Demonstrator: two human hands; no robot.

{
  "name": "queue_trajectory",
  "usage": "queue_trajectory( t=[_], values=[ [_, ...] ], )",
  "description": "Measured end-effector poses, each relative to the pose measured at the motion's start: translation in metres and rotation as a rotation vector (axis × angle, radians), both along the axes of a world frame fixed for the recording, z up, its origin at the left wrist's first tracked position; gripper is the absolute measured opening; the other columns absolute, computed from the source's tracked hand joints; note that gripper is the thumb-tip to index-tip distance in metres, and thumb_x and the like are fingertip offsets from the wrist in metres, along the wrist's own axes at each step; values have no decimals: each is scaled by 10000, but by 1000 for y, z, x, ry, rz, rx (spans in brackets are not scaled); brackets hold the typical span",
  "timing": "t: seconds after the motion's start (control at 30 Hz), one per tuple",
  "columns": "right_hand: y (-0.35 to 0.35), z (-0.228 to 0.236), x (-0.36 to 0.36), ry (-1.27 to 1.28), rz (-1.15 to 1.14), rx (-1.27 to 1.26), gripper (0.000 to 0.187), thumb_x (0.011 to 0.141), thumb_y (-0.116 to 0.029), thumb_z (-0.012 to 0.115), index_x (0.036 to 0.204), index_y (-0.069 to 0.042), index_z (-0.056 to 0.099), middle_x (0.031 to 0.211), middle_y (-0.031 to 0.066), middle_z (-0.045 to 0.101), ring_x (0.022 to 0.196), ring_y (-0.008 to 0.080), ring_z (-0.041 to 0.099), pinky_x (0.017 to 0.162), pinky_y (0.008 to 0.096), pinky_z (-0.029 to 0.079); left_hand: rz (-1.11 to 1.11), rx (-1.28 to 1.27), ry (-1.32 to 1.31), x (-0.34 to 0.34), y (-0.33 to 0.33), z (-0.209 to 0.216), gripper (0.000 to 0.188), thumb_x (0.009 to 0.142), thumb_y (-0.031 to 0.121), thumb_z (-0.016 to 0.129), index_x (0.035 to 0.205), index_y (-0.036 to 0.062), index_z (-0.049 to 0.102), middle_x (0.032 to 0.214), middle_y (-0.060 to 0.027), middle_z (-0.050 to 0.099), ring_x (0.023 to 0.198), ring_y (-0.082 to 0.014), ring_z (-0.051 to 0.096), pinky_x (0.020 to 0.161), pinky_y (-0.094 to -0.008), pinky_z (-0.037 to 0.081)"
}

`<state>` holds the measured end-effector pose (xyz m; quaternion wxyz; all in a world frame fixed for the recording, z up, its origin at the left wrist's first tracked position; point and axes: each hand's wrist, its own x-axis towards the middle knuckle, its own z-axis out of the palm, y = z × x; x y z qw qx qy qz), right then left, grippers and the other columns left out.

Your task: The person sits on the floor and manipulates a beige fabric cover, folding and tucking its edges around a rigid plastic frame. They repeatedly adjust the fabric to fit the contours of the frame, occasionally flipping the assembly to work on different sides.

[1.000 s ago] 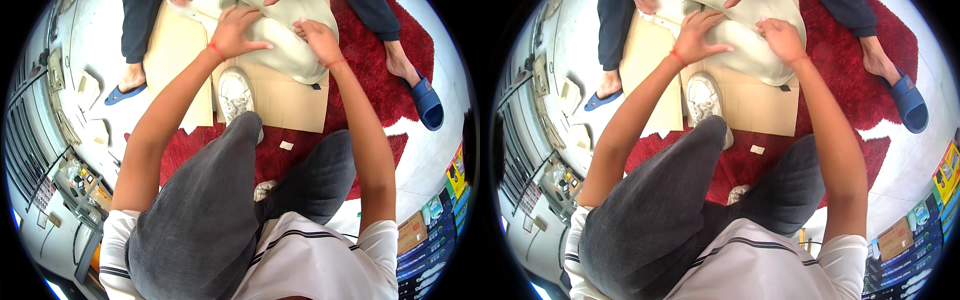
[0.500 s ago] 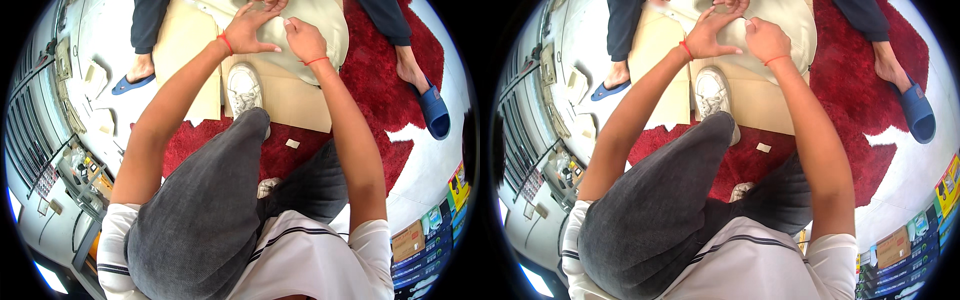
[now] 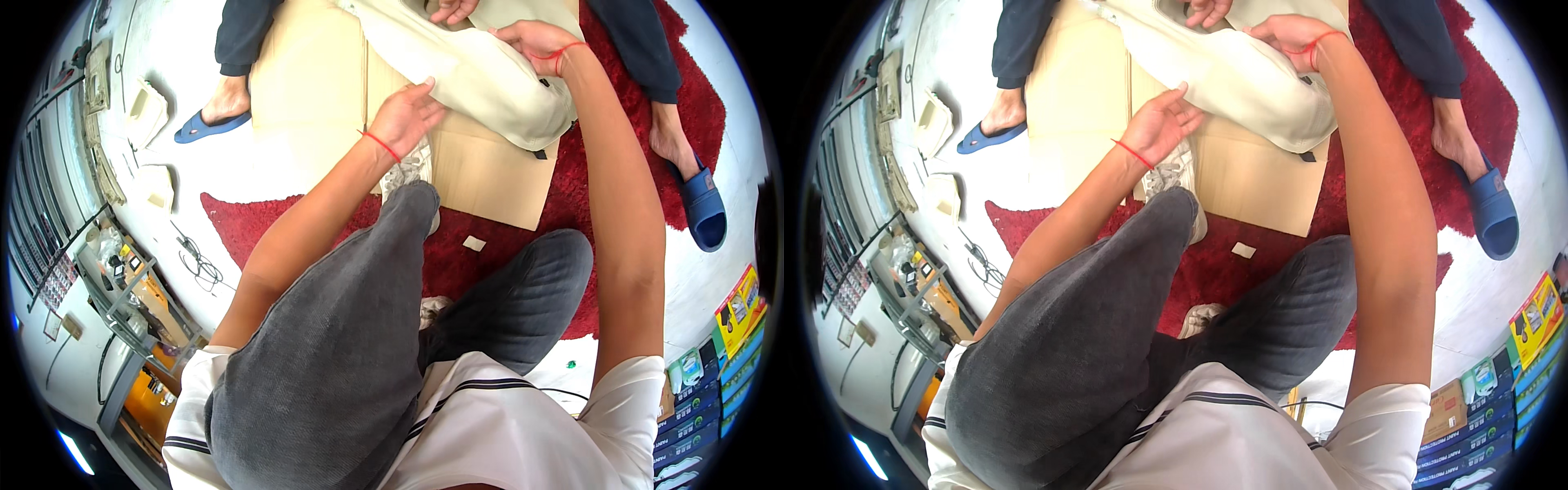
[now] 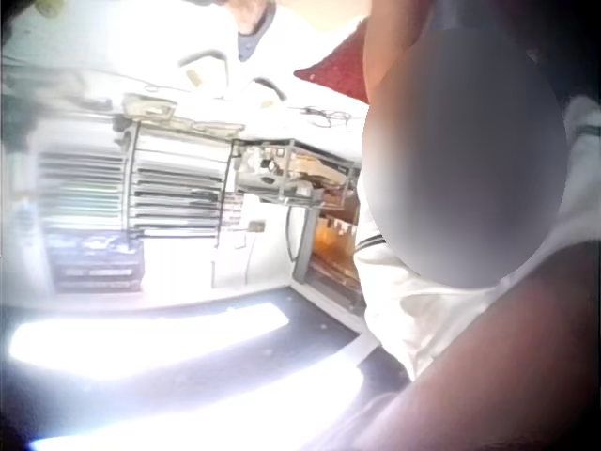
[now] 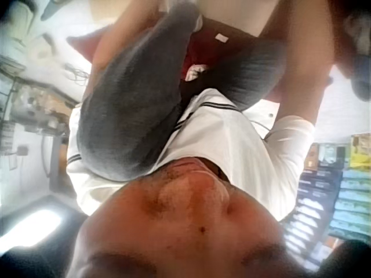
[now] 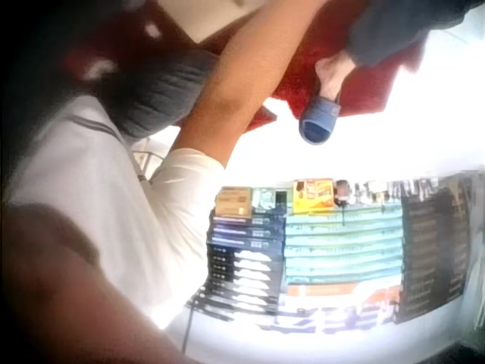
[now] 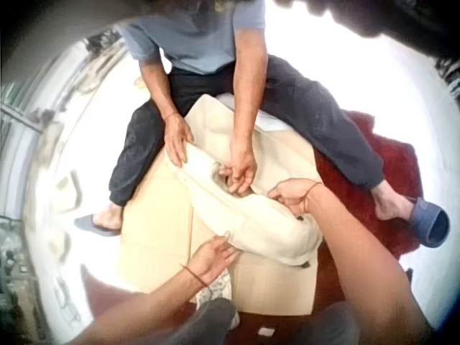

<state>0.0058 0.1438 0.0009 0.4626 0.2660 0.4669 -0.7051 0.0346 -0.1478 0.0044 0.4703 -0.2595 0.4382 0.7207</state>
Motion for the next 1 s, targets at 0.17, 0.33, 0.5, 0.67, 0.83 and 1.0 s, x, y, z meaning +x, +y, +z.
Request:
queue_trajectory(
  t=[0.17, 0.33, 0.5, 0.67, 0.83, 1.0],
  values=[
    [0, 3, -1, -108, -24, -199, 461, 1048, -283, 538, 1432, -28, 536, 1432, 143, 593, 1269, 229, 589, 1071, 395, 480, 48, 70, -23, 1, 17, -15, 514, 999, 276, 701, 1411, 44, 498, 1399, -118, 573, 1337, -262, 522, 1164, -415, 396],
    [12, -10, 0, -21, -98, -136, 391, 1028, -220, 552, 1326, 27, 612, 1282, 148, 684, 1116, 230, 683, 987, 374, 541, 86, 81, 62, 0, 42, -27, 544, 982, 239, 731, 1429, 41, 492, 1419, -76, 581, 1324, -229, 535, 1162, -419, 391],
    [-3, -23, 13, 66, -410, 142, 310, 945, -158, 700, 1162, 64, 698, 1062, 156, 742, 884, 230, 718, 819, 351, 588, 111, 18, 75, 4, 47, -29, 514, 985, 178, 723, 1416, 13, 497, 1409, -100, 591, 1314, -247, 555, 1156, -478, 401],
    [-27, -29, 29, 330, -615, 450, 301, 882, -186, 783, 1008, 85, 753, 930, 136, 754, 796, 197, 692, 723, 327, 550, 175, 25, 109, 8, 45, -36, 443, 974, 151, 734, 1339, 3, 532, 1354, -123, 619, 1270, -270, 591, 1124, -498, 431],
    [-28, -27, 27, 531, -415, 719, 277, 908, -253, 753, 999, 8, 774, 896, 90, 751, 761, 184, 674, 703, 329, 533, 148, -49, 122, 6, 44, -46, 421, 997, 149, 700, 1360, 7, 541, 1341, -98, 639, 1255, -257, 603, 1122, -488, 437],
    [9, -17, -1, 554, 115, 857, 256, 970, -357, 694, 941, -117, 778, 767, -2, 675, 667, 111, 585, 608, 277, 483, 141, 8, 170, 7, 50, -42, 423, 968, 143, 739, 1295, -6, 517, 1314, -130, 638, 1246, -276, 605, 1116, -497, 436]
  ],
)
